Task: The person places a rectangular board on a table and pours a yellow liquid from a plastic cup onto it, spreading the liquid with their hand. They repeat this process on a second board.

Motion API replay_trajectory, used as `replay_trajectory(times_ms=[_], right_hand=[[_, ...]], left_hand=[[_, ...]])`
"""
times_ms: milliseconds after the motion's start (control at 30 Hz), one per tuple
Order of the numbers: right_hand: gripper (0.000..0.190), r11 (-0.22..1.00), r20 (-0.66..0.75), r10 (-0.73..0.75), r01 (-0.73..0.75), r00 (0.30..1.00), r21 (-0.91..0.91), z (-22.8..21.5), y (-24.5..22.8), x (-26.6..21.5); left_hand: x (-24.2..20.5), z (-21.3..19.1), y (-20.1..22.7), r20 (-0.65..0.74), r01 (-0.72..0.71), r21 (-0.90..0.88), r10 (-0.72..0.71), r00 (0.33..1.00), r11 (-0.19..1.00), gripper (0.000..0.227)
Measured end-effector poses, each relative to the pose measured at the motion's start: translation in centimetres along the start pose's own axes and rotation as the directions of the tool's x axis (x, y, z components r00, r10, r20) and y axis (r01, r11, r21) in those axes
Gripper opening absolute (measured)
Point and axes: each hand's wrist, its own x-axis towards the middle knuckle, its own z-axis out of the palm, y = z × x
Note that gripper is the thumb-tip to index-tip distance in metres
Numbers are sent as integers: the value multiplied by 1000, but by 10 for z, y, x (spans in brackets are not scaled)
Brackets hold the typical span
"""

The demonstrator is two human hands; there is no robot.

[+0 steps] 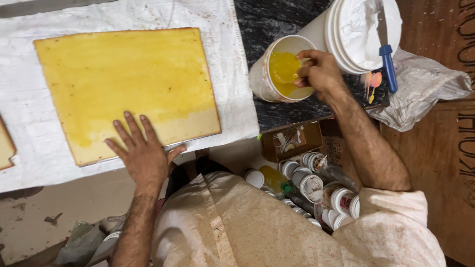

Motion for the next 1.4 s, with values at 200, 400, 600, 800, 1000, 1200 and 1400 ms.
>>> replay_trajectory(times_ms=[200,400,600,800,1000,1200,1400], right_hand=[[44,988,-36,-40,44,999,150,-21,4,-22],[47,962,-91,-58,80,994,262,-22,8,-36],[40,923,-109,-118,150,987,355,-29,-5,-54],[38,891,-38,-396,393,918,228,-12,-47,-93],[32,853,148,-379,283,914,438,63,-84,-135],[33,824,349,-395,160,850,544,159,-101,-160],[31,843,362,-455,262,813,470,220,-110,-177]], left_hand=[[0,7,3,6,-77,124,76,997,989,129],[-4,17,-1,3,-116,124,116,993,986,131],[-13,24,-13,-28,-155,124,160,987,980,128],[-23,19,-33,-81,-84,95,92,992,992,123],[-18,-2,-73,-85,82,-48,-86,993,995,136],[10,-21,-125,-48,59,-74,-63,997,996,138],[9,-19,-121,-61,-11,-51,8,998,999,149]])
